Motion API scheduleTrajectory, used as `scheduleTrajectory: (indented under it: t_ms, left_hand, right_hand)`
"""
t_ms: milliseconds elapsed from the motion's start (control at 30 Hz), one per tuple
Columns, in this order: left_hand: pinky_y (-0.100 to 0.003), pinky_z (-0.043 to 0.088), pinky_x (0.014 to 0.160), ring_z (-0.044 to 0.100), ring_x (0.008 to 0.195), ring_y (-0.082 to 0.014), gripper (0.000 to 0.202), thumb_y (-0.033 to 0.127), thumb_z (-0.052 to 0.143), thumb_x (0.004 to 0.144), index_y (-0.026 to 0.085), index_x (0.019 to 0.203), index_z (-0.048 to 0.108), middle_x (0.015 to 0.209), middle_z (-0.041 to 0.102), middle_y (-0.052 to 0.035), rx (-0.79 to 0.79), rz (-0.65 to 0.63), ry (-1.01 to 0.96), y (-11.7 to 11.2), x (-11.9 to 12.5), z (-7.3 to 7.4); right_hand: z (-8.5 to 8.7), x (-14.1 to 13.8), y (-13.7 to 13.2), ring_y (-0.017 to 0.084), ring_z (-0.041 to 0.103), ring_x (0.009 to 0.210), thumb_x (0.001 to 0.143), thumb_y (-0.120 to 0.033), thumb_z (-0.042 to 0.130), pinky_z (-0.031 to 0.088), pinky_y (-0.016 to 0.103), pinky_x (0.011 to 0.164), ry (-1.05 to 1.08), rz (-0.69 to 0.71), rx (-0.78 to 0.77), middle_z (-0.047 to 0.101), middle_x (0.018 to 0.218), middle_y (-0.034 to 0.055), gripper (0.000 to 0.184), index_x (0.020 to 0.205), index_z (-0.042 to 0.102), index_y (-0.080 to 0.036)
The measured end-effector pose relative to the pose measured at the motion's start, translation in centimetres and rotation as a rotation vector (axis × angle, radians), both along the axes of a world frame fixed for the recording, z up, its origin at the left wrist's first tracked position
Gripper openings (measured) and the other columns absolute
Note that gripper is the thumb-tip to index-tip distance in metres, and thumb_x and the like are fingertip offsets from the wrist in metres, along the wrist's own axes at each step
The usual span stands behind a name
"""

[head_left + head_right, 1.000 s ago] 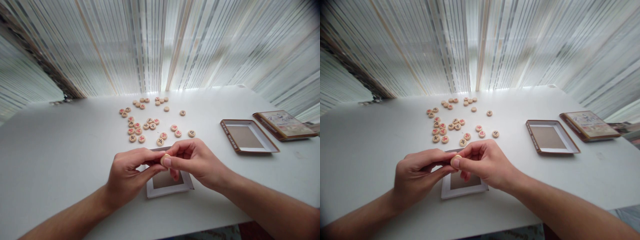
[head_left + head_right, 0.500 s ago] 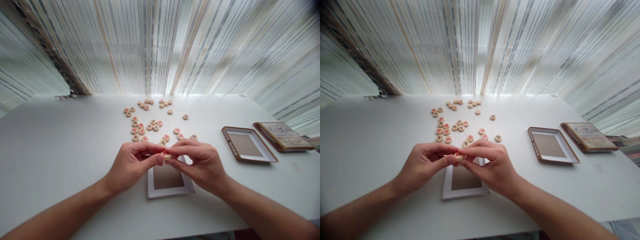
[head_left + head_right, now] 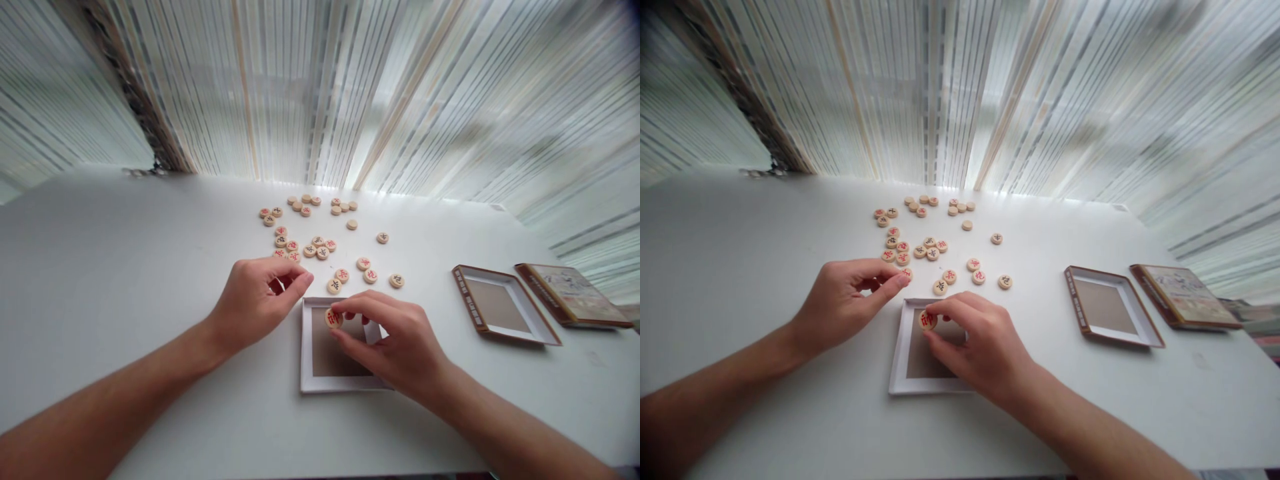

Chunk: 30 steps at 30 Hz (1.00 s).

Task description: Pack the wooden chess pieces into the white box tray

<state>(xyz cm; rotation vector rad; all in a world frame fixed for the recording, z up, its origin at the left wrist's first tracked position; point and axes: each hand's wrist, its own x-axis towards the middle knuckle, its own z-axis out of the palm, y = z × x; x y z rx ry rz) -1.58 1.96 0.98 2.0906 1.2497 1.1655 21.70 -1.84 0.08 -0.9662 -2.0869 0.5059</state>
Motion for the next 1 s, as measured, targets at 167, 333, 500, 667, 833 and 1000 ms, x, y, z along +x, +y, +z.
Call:
scheduleTrajectory:
  t_ms: [167,333,500,667,833,1000]
  left_hand:
    - [-0.021,0.045,0.057,0.057,0.053,-0.0087,0.023,0.019,0.07,0.095,0.016,0.073,0.076,0.062,0.072,0.0034,0.101,-0.016,0.114,0.3,-0.3,-0.6]
    - [-0.023,0.04,0.054,0.051,0.049,-0.0094,0.028,0.02,0.067,0.094,0.017,0.068,0.076,0.057,0.068,0.0029,0.075,-0.033,0.157,0.0,-0.1,-0.8]
    - [-0.025,0.041,0.055,0.052,0.049,-0.0109,0.03,0.024,0.064,0.095,0.018,0.068,0.078,0.059,0.071,0.0016,0.015,-0.023,0.172,0.0,0.0,-0.8]
    - [-0.025,0.041,0.054,0.055,0.05,-0.012,0.028,0.027,0.065,0.094,0.019,0.07,0.078,0.058,0.072,0.0015,-0.023,-0.014,0.158,-0.1,0.1,-0.7]
    - [-0.025,0.042,0.054,0.058,0.052,-0.013,0.029,0.029,0.066,0.094,0.02,0.07,0.079,0.06,0.074,0.0013,-0.059,-0.01,0.157,-0.1,0.1,-0.7]
    - [-0.025,0.042,0.053,0.058,0.051,-0.0128,0.031,0.029,0.065,0.095,0.02,0.068,0.078,0.056,0.071,0.0021,-0.056,-0.007,0.172,0.0,0.0,-0.8]
  right_hand:
    - [-0.8,-1.3,0.1,0.022,0.073,0.08,0.094,-0.017,0.076,0.059,0.032,0.072,-0.187,-0.008,0.011,0.076,0.091,0.0065,0.006,0.1,0.076,-0.017]
    - [-1.5,-2.0,0.9,0.021,0.072,0.078,0.094,-0.019,0.078,0.058,0.031,0.072,-0.284,-0.045,-0.007,0.076,0.09,0.0071,0.006,0.1,0.078,-0.018]
    - [-1.8,-2.1,0.9,0.019,0.073,0.074,0.102,-0.026,0.071,0.057,0.029,0.07,-0.277,-0.037,-0.009,0.078,0.086,0.007,0.011,0.102,0.081,-0.022]
    - [-1.8,-2.3,0.9,0.019,0.074,0.073,0.109,-0.027,0.06,0.057,0.029,0.071,-0.267,-0.02,0.027,0.08,0.085,0.0078,0.027,0.1,0.084,-0.021]
    - [-2.0,-2.7,1.3,0.02,0.074,0.072,0.108,-0.024,0.062,0.054,0.03,0.068,-0.289,-0.031,0.061,0.079,0.083,0.0082,0.025,0.098,0.085,-0.017]
    - [-1.9,-3.0,1.4,0.021,0.072,0.07,0.107,-0.021,0.062,0.05,0.031,0.064,-0.35,-0.041,0.103,0.078,0.082,0.0073,0.025,0.096,0.083,-0.016]
